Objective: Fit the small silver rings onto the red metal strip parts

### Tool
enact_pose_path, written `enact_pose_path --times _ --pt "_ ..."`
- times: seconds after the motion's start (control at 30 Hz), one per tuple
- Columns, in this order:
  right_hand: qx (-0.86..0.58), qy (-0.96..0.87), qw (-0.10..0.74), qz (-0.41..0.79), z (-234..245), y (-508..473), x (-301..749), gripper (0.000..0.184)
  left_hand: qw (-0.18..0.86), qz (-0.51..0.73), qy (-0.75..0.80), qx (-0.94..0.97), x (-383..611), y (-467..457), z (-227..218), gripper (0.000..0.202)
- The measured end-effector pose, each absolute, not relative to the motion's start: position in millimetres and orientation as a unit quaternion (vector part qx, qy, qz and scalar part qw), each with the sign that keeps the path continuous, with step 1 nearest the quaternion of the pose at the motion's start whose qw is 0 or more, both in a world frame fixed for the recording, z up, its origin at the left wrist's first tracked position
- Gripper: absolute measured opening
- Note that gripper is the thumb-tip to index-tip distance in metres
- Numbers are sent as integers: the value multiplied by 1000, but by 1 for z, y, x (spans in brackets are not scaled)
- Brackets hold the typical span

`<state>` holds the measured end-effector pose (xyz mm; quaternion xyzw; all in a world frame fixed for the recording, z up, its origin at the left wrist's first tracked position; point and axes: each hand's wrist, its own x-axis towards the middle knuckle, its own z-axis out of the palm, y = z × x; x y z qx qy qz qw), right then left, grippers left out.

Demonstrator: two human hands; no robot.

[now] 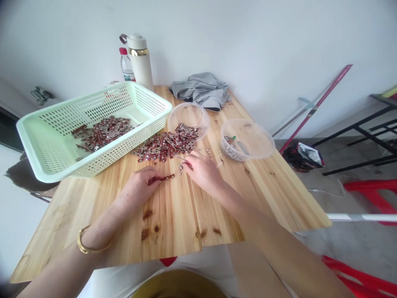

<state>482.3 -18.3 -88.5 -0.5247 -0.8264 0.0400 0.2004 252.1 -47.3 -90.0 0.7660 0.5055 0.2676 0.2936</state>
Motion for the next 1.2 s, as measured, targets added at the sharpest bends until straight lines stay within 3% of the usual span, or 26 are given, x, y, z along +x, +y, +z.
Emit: enact_pose_path --times 0.13,0.43,0.67,0.83,1.2 --pt "-524 -837 155 29 -87 -23 473 13 288 274 501 769 252 -49 -93 24" --pt "-506 -841 149 126 -79 -11 475 11 291 268 498 772 252 -49 -94 28" --pt "-488 -826 253 120 -81 -41 444 8 299 279 489 770 252 -46 -91 28" --pt "-483 -837 238 93 -103 -53 425 14 291 281 518 754 252 -44 -95 21" --pt "-477 -844 232 83 -107 -58 423 19 286 261 535 751 252 -42 -97 28"
